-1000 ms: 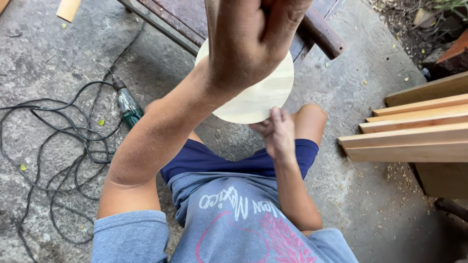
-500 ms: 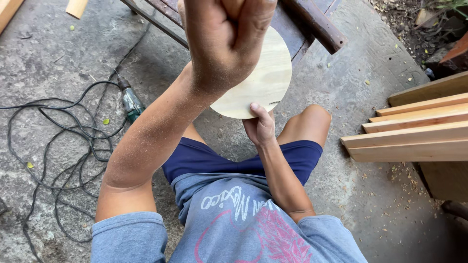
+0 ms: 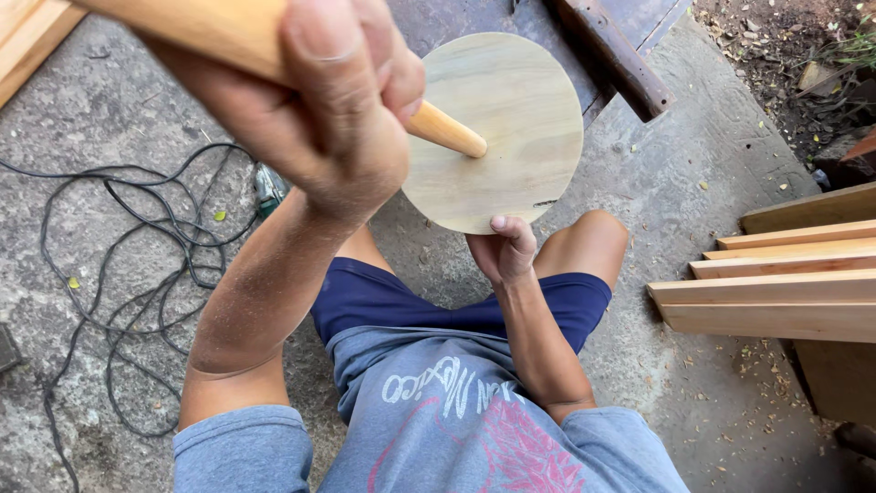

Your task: The person assembles a wooden hand fan by inserting a dowel into a circular wooden disc and securing it with a hammer. They then use a knife to trim excess material around the dowel.

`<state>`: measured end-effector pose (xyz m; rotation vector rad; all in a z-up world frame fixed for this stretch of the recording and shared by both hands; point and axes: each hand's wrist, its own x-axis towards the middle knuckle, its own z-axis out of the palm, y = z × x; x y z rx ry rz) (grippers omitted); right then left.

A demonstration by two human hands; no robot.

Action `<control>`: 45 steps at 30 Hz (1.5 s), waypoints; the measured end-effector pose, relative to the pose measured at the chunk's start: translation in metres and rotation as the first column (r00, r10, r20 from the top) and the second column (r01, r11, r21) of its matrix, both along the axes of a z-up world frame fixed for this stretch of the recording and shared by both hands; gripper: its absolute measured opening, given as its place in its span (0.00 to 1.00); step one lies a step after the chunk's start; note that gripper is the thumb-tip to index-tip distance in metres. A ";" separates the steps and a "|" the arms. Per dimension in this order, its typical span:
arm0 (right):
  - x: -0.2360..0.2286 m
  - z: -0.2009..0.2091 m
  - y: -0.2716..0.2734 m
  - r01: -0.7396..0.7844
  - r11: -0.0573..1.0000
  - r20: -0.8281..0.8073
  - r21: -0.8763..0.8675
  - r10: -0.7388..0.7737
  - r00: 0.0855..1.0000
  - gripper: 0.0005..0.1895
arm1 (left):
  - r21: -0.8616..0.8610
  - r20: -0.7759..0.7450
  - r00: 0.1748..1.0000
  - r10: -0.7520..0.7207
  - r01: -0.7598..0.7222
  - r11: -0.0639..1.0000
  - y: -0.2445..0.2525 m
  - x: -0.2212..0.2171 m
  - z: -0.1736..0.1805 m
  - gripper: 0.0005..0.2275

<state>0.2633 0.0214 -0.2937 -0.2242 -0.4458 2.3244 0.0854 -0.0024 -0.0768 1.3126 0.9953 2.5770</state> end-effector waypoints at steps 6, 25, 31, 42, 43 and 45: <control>0.003 -0.005 0.001 0.073 0.993 0.083 0.097 -0.081 0.993 0.35 | 0.042 0.129 0.990 0.051 -0.057 0.998 -0.018 -0.013 -0.002 0.22; 0.054 0.061 0.083 0.183 0.799 0.219 0.573 -0.365 0.905 0.29 | 0.220 0.340 0.935 0.096 -0.179 0.959 -0.068 -0.038 -0.011 0.07; 0.050 0.112 0.142 -0.032 0.643 0.410 0.765 -0.449 0.794 0.24 | 0.282 0.474 0.880 -0.004 -0.148 0.948 -0.069 -0.033 -0.044 0.06; -0.003 0.245 0.199 -0.130 0.079 0.147 0.988 -0.269 0.952 0.21 | 0.234 0.559 0.828 -0.044 -0.107 0.966 -0.076 0.000 -0.050 0.09; -0.008 0.252 0.204 -0.152 0.012 0.151 0.988 -0.250 0.956 0.17 | 0.256 0.570 0.819 -0.057 -0.112 0.960 -0.074 -0.001 -0.052 0.09; -0.011 0.266 0.214 -0.197 -0.111 0.167 0.974 -0.231 0.958 0.12 | 0.318 0.541 0.837 -0.078 -0.118 0.941 -0.068 -0.003 -0.061 0.09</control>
